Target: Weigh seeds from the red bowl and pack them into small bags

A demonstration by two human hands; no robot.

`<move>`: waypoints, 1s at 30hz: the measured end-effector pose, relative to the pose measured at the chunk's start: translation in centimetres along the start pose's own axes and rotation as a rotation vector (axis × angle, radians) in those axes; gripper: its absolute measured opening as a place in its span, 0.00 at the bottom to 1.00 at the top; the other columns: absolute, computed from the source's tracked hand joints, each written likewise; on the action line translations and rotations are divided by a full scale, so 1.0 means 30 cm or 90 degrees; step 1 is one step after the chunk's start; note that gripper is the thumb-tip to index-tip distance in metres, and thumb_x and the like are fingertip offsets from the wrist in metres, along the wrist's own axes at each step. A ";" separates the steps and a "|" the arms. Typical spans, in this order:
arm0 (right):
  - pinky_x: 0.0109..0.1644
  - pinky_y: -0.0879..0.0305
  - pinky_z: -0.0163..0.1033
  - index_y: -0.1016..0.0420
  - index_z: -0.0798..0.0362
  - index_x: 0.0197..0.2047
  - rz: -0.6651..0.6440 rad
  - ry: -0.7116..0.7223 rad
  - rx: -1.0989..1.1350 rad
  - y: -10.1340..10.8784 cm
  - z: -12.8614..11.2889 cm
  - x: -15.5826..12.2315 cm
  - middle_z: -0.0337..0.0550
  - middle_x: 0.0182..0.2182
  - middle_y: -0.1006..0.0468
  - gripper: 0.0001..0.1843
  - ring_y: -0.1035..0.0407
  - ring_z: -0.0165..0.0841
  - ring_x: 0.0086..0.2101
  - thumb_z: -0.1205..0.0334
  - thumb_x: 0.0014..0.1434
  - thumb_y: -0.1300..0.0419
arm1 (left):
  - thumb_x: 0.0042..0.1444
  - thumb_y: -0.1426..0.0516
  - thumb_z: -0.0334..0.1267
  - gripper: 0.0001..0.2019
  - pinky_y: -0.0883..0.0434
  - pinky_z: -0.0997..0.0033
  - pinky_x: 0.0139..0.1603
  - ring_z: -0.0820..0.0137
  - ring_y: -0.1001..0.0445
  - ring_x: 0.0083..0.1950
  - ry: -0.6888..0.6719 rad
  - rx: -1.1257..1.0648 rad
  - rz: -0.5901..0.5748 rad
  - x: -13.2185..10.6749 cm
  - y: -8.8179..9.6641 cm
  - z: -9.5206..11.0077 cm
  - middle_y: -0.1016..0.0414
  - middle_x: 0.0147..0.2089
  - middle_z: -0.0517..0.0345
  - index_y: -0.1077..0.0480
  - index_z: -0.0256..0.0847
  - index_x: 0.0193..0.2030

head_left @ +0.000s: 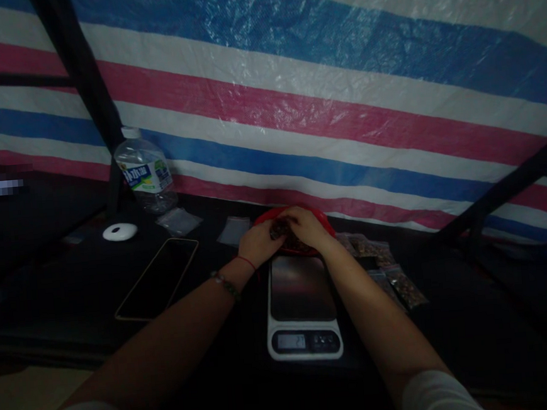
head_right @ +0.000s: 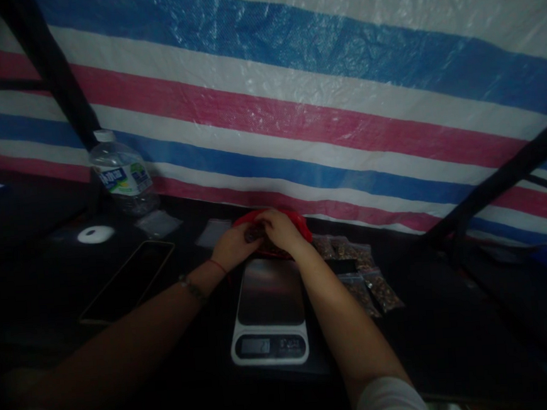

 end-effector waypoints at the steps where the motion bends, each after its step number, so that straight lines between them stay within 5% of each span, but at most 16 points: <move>1: 0.52 0.36 0.41 0.22 0.53 0.41 0.013 -0.018 -0.018 0.006 0.010 0.000 0.43 0.41 0.21 0.22 0.30 0.33 0.44 0.80 0.52 0.51 | 0.54 0.44 0.52 0.21 0.30 0.68 0.43 0.62 0.25 0.46 0.005 -0.006 -0.001 -0.001 0.003 0.000 0.23 0.46 0.52 0.31 0.43 0.50; 3: 0.52 0.36 0.41 0.21 0.53 0.41 -0.004 -0.046 -0.056 0.011 0.027 -0.004 0.44 0.41 0.21 0.23 0.29 0.34 0.44 0.80 0.51 0.51 | 0.54 0.43 0.50 0.20 0.30 0.69 0.43 0.63 0.24 0.45 0.013 -0.026 0.008 -0.004 0.013 0.003 0.23 0.45 0.52 0.31 0.43 0.50; 8: 0.48 0.34 0.38 0.21 0.55 0.44 -0.235 -0.041 -0.073 -0.036 0.039 -0.038 0.47 0.41 0.20 0.17 0.27 0.37 0.42 0.74 0.51 0.43 | 0.55 0.44 0.45 0.18 0.30 0.71 0.46 0.66 0.25 0.47 -0.002 -0.088 0.116 -0.013 0.050 0.014 0.24 0.48 0.54 0.33 0.44 0.52; 11: 0.49 0.35 0.38 0.23 0.56 0.46 -0.269 -0.046 -0.079 -0.063 0.044 -0.050 0.49 0.44 0.21 0.18 0.28 0.38 0.43 0.70 0.50 0.38 | 0.54 0.43 0.45 0.18 0.30 0.71 0.43 0.65 0.24 0.45 0.018 -0.077 0.106 -0.015 0.050 0.013 0.23 0.45 0.55 0.32 0.44 0.51; 22: 0.47 0.35 0.37 0.20 0.55 0.41 -0.229 -0.021 -0.198 -0.042 0.081 -0.030 0.48 0.40 0.20 0.14 0.27 0.37 0.41 0.73 0.53 0.41 | 0.54 0.44 0.49 0.21 0.30 0.70 0.40 0.63 0.24 0.44 0.009 -0.014 0.052 -0.013 0.032 0.003 0.22 0.45 0.55 0.33 0.46 0.54; 30: 0.47 0.34 0.39 0.20 0.51 0.39 -0.009 -0.036 -0.078 0.012 0.092 -0.010 0.43 0.38 0.19 0.12 0.27 0.35 0.40 0.71 0.53 0.40 | 0.55 0.45 0.51 0.20 0.30 0.70 0.44 0.63 0.24 0.46 0.004 0.016 -0.014 -0.008 0.014 0.002 0.23 0.46 0.53 0.31 0.45 0.51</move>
Point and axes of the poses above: each hand's wrist, its own x-axis towards the middle knuckle, its own y-axis out of the back of the hand, z = x × y, the point moved 3 cm from there along x, towards the middle knuckle
